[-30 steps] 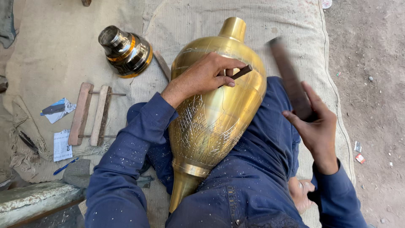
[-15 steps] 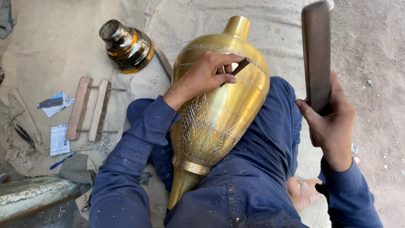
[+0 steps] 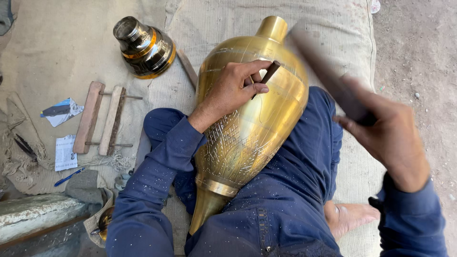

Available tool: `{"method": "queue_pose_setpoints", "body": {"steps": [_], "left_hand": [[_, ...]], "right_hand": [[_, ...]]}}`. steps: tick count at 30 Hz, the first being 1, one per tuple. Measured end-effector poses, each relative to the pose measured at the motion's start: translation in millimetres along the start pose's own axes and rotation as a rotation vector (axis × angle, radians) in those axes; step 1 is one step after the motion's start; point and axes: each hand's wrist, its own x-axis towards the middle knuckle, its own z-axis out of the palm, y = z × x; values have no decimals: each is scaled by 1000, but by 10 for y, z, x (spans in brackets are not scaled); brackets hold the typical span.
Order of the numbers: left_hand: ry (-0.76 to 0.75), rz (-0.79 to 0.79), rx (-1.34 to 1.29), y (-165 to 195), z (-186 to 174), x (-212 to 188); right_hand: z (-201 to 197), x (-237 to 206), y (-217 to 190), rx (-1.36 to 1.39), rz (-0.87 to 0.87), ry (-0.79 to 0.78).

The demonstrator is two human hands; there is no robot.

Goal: The person sits cross-legged on the ground holding a large brass vase on their lap. They hold a punch against the vase surface and strike it with a wooden mallet, chasing decorative patterns into the metal and repositioning the punch around the design.

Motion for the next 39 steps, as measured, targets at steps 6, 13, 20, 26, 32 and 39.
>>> {"method": "queue_pose_setpoints", "body": {"steps": [6, 13, 20, 26, 32, 39], "left_hand": [[49, 7, -26, 23, 27, -55], [64, -14, -61, 89, 36, -63], [69, -31, -44, 125, 15, -86], [71, -39, -37, 111, 6, -121], [92, -26, -33, 82, 25, -155], [82, -39, -29, 85, 64, -153]], "right_hand": [[-82, 70, 37, -131, -79, -50], [-140, 117, 17, 42, -193, -22], [-155, 160, -100, -79, -48, -23], [-158, 181, -159, -49, -121, 20], [-118, 160, -41, -83, -97, -14], [-117, 125, 43, 4, -151, -44]]}}
